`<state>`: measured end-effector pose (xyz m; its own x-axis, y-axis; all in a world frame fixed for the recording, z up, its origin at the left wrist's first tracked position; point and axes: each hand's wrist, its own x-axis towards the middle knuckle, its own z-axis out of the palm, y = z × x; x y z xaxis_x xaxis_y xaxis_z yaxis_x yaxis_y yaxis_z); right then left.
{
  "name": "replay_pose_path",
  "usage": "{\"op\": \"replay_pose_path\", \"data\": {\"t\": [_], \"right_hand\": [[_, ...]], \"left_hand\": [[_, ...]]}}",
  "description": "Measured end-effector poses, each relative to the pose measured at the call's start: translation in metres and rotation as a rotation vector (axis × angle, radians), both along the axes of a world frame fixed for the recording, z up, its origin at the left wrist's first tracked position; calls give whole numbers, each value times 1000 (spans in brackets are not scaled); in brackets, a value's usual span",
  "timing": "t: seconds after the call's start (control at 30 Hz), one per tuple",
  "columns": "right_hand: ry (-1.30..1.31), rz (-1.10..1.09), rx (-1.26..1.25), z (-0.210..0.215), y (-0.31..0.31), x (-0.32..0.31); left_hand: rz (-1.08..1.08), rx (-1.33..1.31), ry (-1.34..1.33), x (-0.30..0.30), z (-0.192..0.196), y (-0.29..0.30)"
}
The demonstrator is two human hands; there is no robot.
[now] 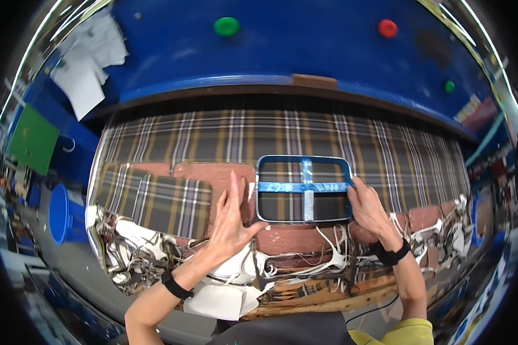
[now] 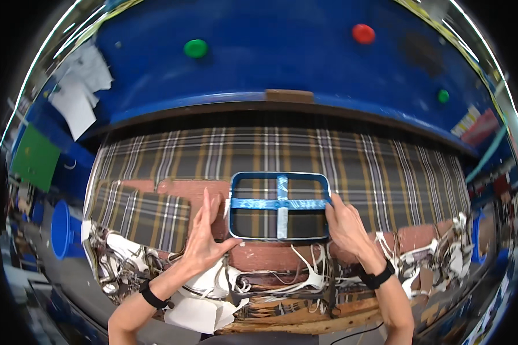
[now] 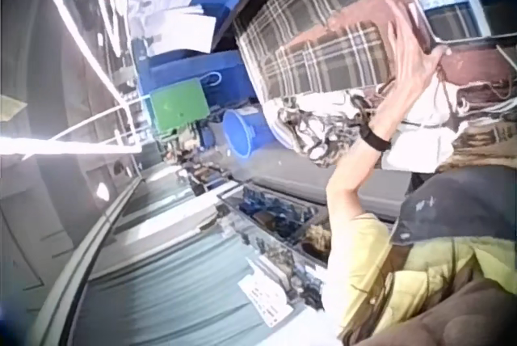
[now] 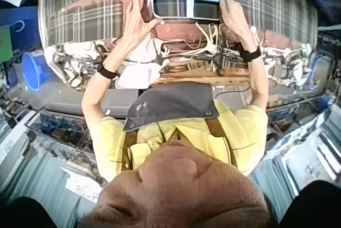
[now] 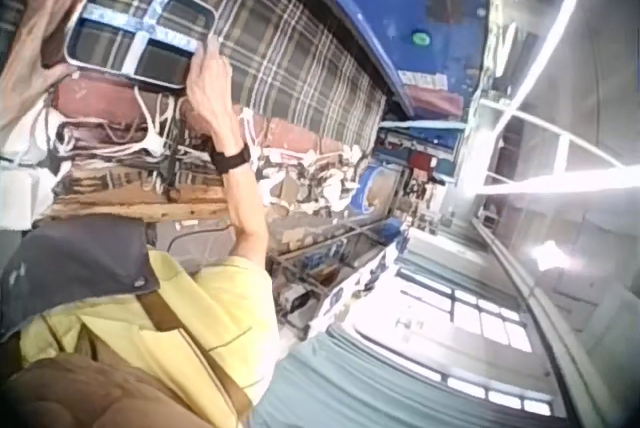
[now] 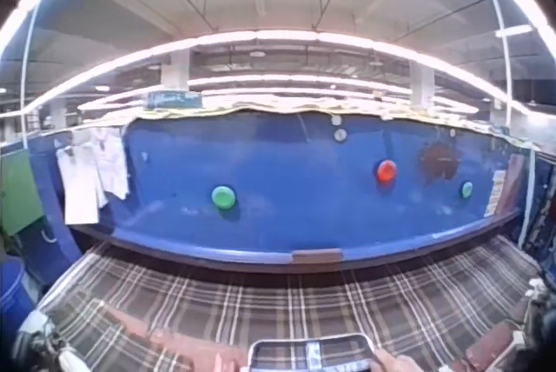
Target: The person places a plaid fabric sheet onto a large blue industrial cutting machine. They then use a handheld rectangular template to align and cut the fabric repeatedly, pressing a green button on the machine to activate the cutting process. The person handles the fabric and template throughout the process.
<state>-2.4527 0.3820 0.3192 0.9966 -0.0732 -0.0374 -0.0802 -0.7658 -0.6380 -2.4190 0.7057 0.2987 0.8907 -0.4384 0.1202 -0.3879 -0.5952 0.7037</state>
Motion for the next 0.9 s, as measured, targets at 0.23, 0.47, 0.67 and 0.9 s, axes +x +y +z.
{"op": "replay_pose_path", "data": {"t": [0.23, 0.47, 0.67, 0.9], "right_hand": [[-5, 31, -30, 1, 8, 2], [-33, 49, -45, 2, 7, 1], [-21, 36, -6, 2, 7, 3], [-191, 101, 150, -11, -12, -4]], "left_hand": [[-35, -68, 66, -2, -10, 8], [-81, -78, 112, 2, -10, 5], [-18, -41, 77, 2, -5, 7], [-112, 71, 101, 9, 17, -9]]}}
